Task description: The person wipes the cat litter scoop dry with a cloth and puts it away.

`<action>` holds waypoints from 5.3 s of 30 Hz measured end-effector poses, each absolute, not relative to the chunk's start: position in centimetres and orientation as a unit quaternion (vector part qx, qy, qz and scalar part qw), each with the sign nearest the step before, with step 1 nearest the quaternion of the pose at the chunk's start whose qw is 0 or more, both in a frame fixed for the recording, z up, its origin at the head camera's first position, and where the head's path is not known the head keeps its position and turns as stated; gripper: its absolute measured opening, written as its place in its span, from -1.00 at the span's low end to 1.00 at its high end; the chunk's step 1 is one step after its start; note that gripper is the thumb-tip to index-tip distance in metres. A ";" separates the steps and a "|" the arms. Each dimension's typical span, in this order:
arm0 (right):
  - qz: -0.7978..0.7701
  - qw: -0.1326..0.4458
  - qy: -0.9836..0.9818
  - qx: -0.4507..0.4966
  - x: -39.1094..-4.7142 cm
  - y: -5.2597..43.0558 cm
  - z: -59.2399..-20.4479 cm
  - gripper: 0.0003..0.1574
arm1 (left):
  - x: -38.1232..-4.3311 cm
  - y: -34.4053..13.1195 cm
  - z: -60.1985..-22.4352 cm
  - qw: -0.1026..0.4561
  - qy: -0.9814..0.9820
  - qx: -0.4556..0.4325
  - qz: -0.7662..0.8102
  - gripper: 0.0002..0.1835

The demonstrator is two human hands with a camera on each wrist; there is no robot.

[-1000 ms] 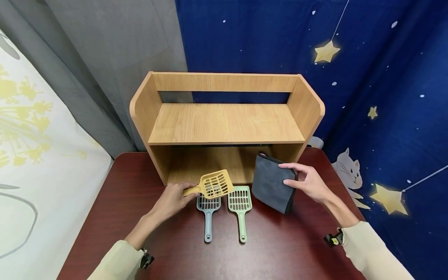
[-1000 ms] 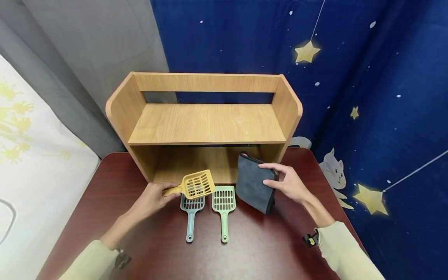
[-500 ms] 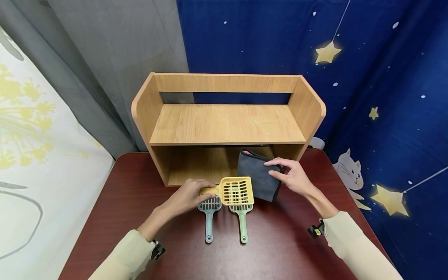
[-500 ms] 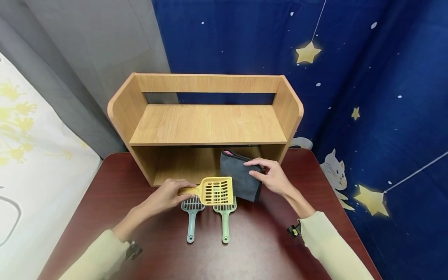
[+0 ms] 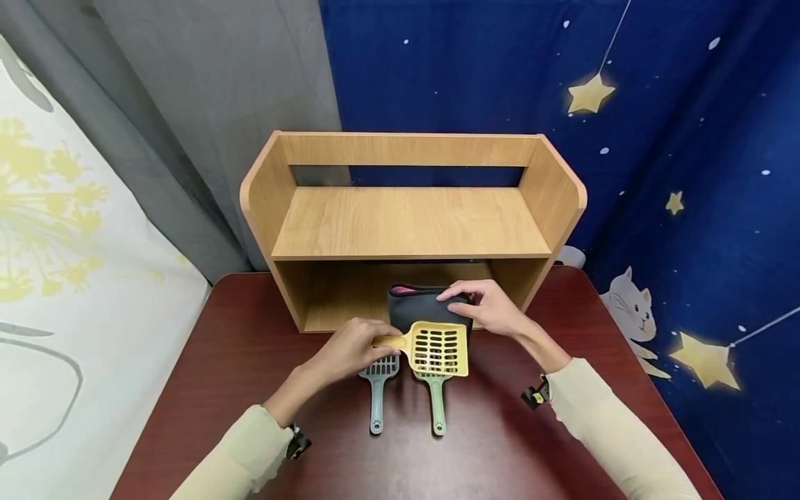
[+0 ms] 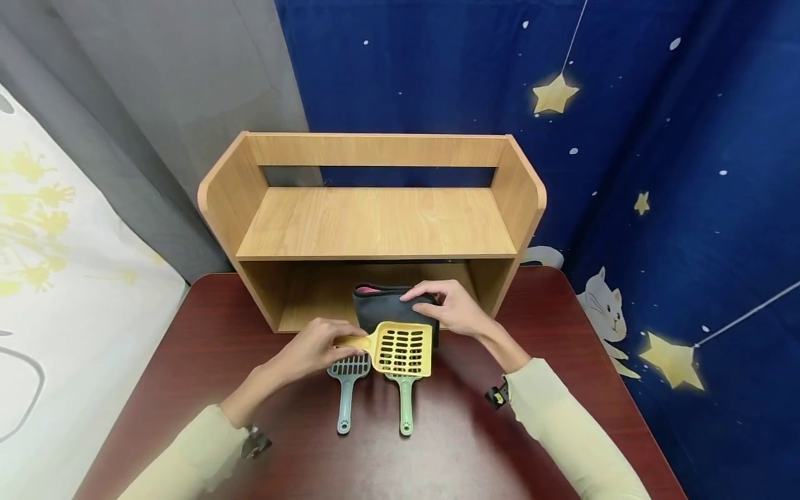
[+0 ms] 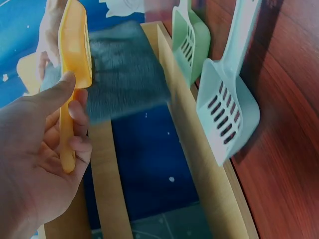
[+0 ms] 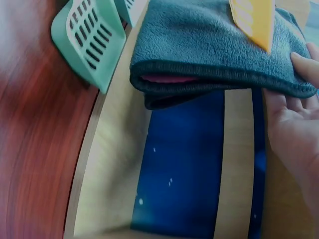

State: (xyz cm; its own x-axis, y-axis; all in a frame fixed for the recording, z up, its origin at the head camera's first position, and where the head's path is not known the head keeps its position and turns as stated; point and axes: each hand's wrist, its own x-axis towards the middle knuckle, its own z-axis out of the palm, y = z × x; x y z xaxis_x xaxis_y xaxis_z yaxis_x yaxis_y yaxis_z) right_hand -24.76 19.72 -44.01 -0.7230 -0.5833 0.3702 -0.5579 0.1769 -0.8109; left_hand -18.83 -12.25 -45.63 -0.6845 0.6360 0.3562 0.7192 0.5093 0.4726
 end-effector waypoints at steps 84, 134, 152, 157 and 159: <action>-0.431 -0.114 0.869 -0.214 -19.2 11.6 -43.4 -0.57 | -19.9 -10.6 -46.3 0.108 -0.892 -0.310 -0.311 -0.71; -0.933 0.129 0.334 -0.042 -19.5 15.1 -48.7 -0.53 | -20.1 -11.3 -46.1 0.151 -0.828 -0.317 -0.437 -0.68; -0.927 0.140 0.321 -0.132 -19.3 20.2 -46.2 -0.37 | -19.8 -13.3 -46.4 0.140 -0.837 -0.314 -0.426 -0.67; -0.932 0.151 0.307 -0.119 -19.3 18.3 -47.3 -0.35 | -19.7 -12.4 -46.2 0.139 -0.827 -0.321 -0.440 -0.67; -0.934 0.154 0.301 -0.116 -19.2 17.1 -47.9 -0.37 | -19.7 -12.0 -46.1 0.141 -0.824 -0.320 -0.445 -0.66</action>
